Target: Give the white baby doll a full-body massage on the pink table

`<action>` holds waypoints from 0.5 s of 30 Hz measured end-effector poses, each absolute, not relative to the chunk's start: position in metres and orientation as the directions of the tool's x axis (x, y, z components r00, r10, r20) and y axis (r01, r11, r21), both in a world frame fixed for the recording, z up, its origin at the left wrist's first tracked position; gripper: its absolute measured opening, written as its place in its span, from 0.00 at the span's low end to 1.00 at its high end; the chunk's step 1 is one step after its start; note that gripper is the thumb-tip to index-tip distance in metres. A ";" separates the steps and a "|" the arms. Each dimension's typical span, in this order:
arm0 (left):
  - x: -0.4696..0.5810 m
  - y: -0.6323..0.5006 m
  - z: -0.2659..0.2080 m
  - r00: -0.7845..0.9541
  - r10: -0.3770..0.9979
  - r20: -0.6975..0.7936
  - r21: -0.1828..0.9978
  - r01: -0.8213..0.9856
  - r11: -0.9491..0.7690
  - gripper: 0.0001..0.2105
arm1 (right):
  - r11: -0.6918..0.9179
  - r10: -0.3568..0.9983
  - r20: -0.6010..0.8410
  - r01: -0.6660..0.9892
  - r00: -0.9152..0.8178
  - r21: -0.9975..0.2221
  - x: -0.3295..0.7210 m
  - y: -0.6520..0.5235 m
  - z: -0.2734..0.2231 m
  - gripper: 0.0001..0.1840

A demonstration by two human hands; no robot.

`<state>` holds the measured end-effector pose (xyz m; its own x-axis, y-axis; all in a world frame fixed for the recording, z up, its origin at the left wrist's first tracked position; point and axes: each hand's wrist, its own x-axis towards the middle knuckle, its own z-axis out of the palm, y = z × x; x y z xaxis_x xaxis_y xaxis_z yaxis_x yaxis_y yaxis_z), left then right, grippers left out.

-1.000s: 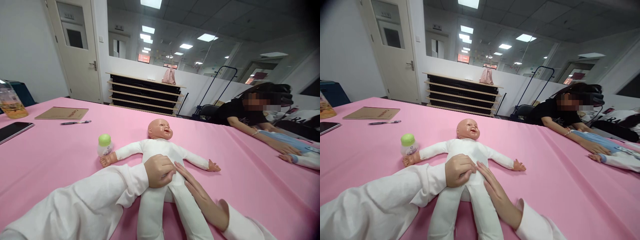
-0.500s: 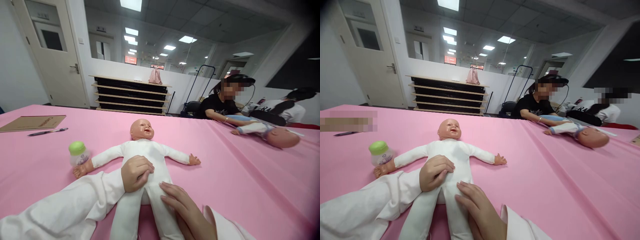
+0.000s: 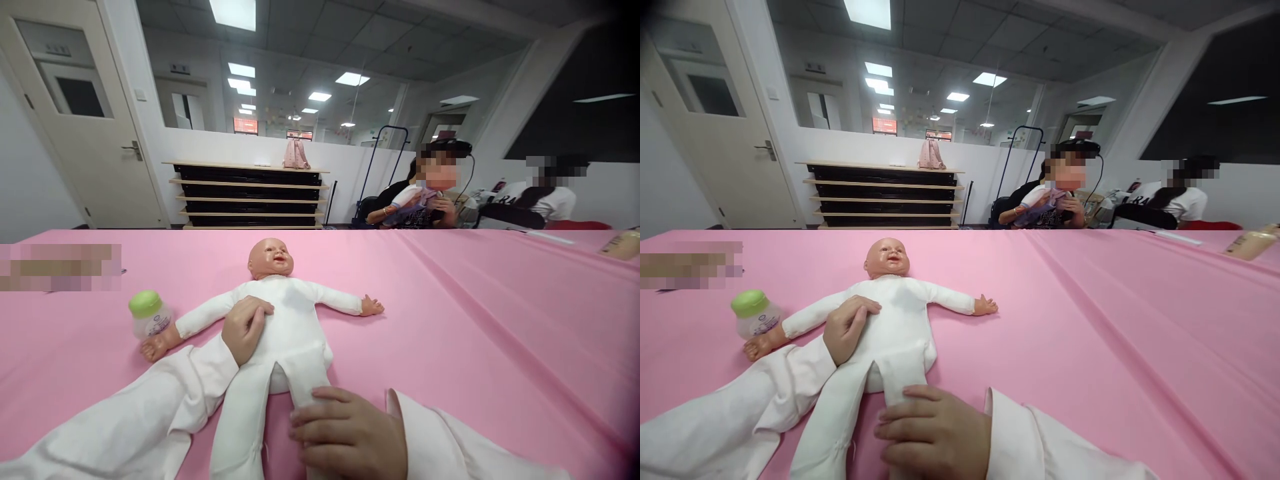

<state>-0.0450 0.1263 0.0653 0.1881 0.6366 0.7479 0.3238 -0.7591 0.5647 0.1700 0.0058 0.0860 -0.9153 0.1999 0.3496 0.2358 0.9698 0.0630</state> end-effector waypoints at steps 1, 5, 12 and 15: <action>-0.046 0.130 0.064 0.131 0.696 0.706 0.626 0.343 -0.700 0.14 | 0.969 0.197 0.359 0.237 -0.912 0.071 0.171 0.008 0.085 0.15; -0.051 0.145 0.061 -0.112 0.856 0.505 0.822 0.366 -0.438 0.15 | 0.967 0.192 0.395 0.242 -0.898 0.078 0.175 0.013 0.084 0.16; -0.053 0.154 0.053 -0.317 0.925 0.207 0.972 0.177 -0.157 0.12 | 0.963 0.249 0.514 0.265 -0.821 -0.044 0.179 0.017 0.078 0.18; -0.049 0.151 0.043 -0.380 0.919 0.110 0.992 0.092 -0.080 0.10 | 0.845 0.525 0.638 0.433 -0.563 -0.313 0.181 0.023 0.068 0.19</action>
<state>-0.0488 0.1510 0.0427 -0.3799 0.9185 0.1096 0.0925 -0.0802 0.9925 0.1814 0.0233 0.0680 -0.5634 0.5252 0.6377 0.4334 0.8451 -0.3131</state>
